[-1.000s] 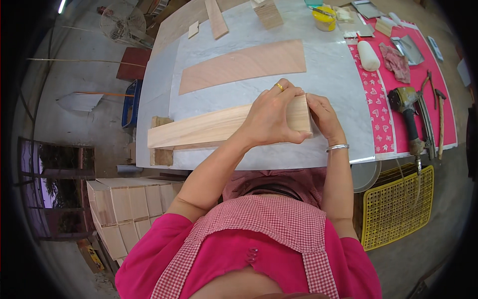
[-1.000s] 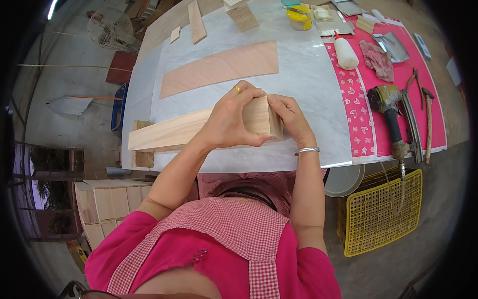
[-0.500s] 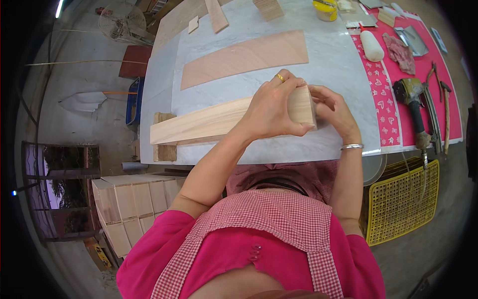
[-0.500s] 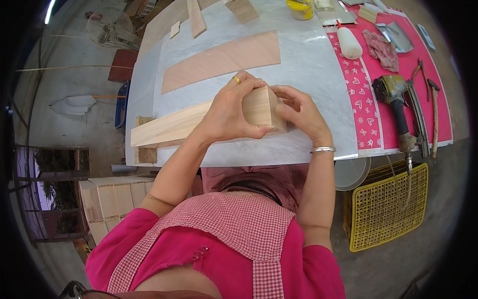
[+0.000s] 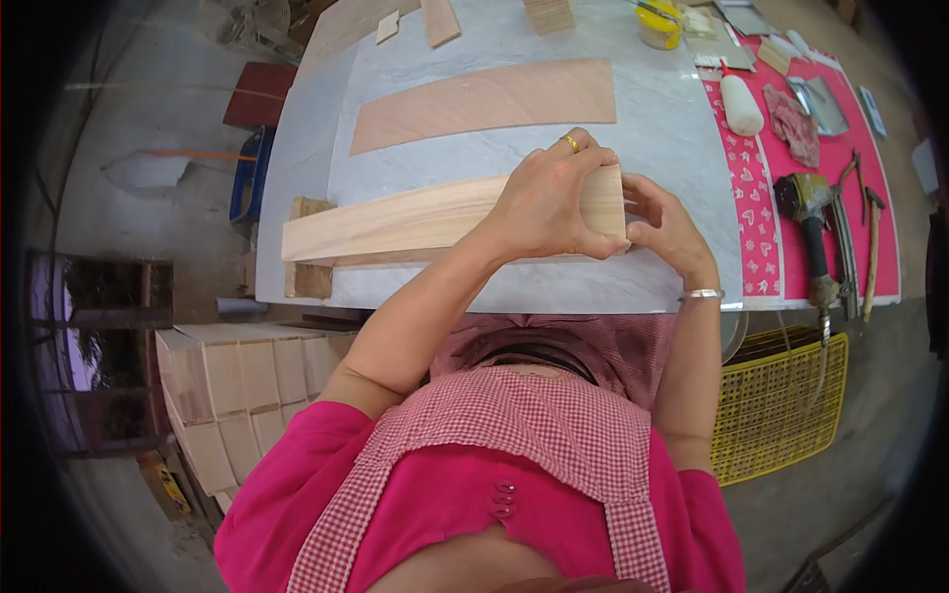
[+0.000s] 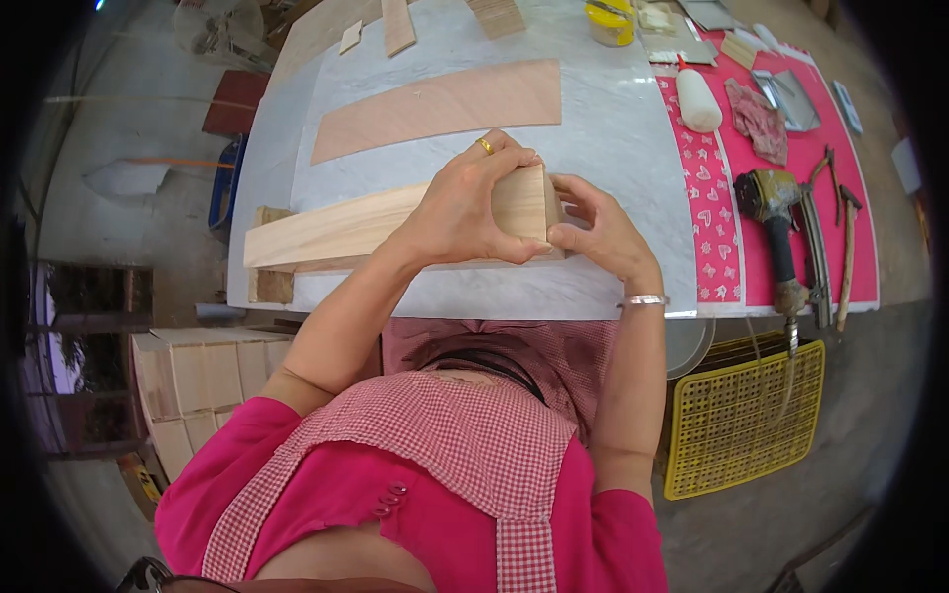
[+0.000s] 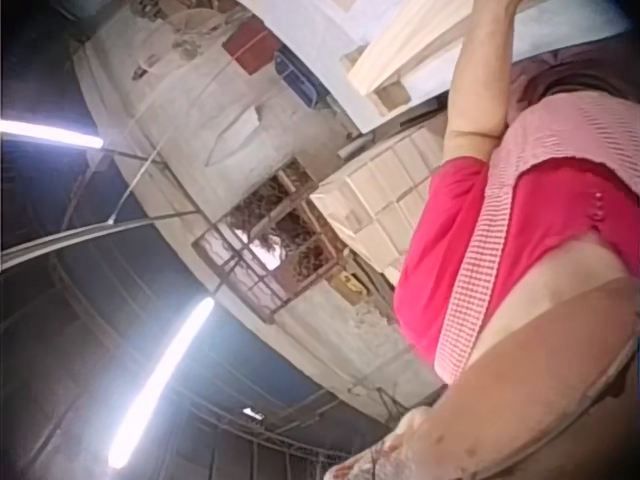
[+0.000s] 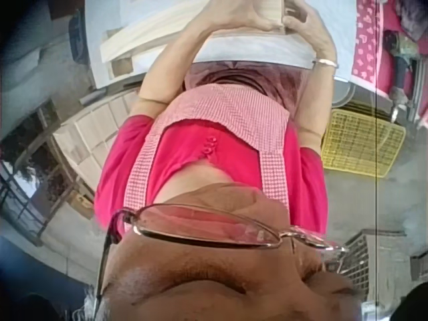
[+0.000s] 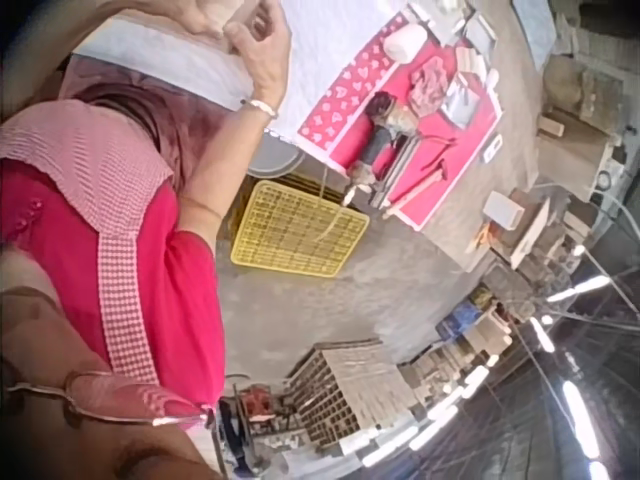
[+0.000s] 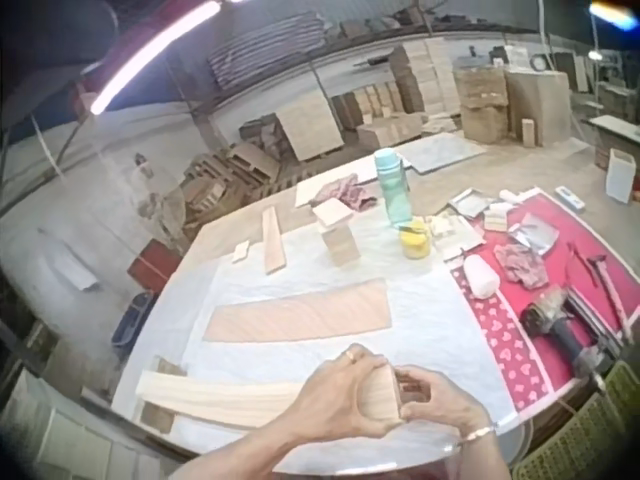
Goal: Assembling wooden boxes by applying glue and using a pneumatic nail gun and hammer.
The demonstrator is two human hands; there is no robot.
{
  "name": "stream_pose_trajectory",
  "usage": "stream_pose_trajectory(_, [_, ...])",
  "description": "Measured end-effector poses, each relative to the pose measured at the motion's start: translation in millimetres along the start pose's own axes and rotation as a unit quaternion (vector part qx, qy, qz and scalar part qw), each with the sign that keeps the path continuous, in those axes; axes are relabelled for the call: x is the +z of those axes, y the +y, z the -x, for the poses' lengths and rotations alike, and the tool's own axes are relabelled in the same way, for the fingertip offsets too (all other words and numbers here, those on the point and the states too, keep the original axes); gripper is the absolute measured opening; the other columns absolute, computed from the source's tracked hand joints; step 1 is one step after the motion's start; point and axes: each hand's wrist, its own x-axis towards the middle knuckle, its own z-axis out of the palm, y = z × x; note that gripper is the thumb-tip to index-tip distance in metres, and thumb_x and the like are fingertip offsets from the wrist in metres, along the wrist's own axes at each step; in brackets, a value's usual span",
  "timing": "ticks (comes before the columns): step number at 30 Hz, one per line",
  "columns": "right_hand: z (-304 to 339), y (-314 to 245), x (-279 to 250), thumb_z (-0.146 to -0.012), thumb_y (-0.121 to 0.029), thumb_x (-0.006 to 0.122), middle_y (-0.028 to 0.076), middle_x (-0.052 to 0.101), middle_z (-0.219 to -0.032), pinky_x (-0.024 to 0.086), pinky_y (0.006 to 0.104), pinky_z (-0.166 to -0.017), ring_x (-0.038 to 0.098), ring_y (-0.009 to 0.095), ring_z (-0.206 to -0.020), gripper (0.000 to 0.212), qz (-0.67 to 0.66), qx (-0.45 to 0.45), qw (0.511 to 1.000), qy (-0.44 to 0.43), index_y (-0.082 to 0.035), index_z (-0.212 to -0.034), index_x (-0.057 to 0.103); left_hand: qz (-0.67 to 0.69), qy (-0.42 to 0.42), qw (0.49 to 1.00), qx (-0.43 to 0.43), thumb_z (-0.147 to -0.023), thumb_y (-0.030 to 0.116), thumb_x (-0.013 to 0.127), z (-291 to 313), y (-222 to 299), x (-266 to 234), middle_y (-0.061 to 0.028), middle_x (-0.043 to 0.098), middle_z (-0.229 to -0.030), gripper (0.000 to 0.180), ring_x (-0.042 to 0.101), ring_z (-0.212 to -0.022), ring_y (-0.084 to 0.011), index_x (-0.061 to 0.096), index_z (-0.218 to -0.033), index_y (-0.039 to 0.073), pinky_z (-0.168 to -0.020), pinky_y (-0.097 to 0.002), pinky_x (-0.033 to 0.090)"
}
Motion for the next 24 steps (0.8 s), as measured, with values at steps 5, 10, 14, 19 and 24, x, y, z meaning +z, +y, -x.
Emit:
stream_pose_trajectory(5, [59.6, -43.1, -49.8, -0.079, -0.032, 0.078, 0.018, 0.060, -0.117, 0.043, 0.0371, -0.098, 0.056, 0.025, -0.113, 0.065, 0.463, -0.106, 0.808, 0.347, 0.000, -0.130, 0.053, -0.011, 0.012, 1.000, 0.004, -0.054, 0.036, 0.081, 5.5, -5.4, 0.4, -0.0129, 0.058, -0.106, 0.069, 0.060, -0.095, -0.0321, 0.061, -0.110, 0.001, -0.080, -0.0417, 0.050])
stream_pose_trajectory(10, [140.0, -68.2, -124.7, -0.081, -0.033, 0.076, 0.026, 0.060, -0.118, 0.045, 0.0434, -0.094, 0.058, 0.039, -0.111, 0.066, 0.701, 0.102, 0.593, 0.383, 0.005, -0.129, 0.051, -0.016, 0.028, 0.999, 0.034, -0.055, 0.040, 0.079, 7.4, -11.4, 2.9, -0.0129, 0.058, -0.108, 0.070, 0.061, -0.095, -0.0298, 0.062, -0.111, 0.001, -0.081, -0.0410, 0.049])
stream_pose_trajectory(14, [152.6, -49.0, -153.6, -0.081, -0.026, 0.073, 0.029, 0.058, -0.123, 0.045, 0.0444, -0.095, 0.057, 0.042, -0.113, 0.062, 0.730, 0.142, 0.573, 0.345, 0.005, -0.129, 0.049, -0.023, 0.007, 1.000, 0.020, -0.055, 0.040, 0.080, 9.2, -12.6, 1.4, -0.0121, 0.058, -0.111, 0.071, 0.061, -0.098, -0.0281, 0.062, -0.113, 0.001, -0.083, -0.0407, 0.048])
stream_pose_trajectory(19, [126.3, -70.1, -170.8, -0.082, -0.021, 0.071, 0.028, 0.064, -0.108, 0.050, 0.0432, -0.085, 0.064, 0.039, -0.098, 0.053, 0.758, 0.194, 0.543, 0.305, 0.005, -0.124, 0.050, -0.021, 0.005, 1.000, 0.009, -0.057, 0.041, 0.081, 12.1, -10.3, -1.5, -0.0118, 0.058, -0.114, 0.070, 0.060, -0.101, -0.0288, 0.061, -0.112, 0.002, -0.085, -0.0414, 0.047])
stream_pose_trajectory(24, [96.9, -144.2, -118.9, -0.082, -0.016, 0.071, 0.019, 0.067, -0.100, 0.053, 0.0356, -0.076, 0.067, 0.025, -0.089, 0.042, 0.696, 0.311, 0.588, 0.269, 0.005, -0.114, 0.055, -0.021, 0.001, 0.999, 0.025, -0.058, 0.040, 0.082, 16.3, -14.3, -0.2, -0.0146, 0.057, -0.115, 0.067, 0.060, -0.104, -0.0308, 0.061, -0.108, 0.001, -0.086, -0.0421, 0.047])
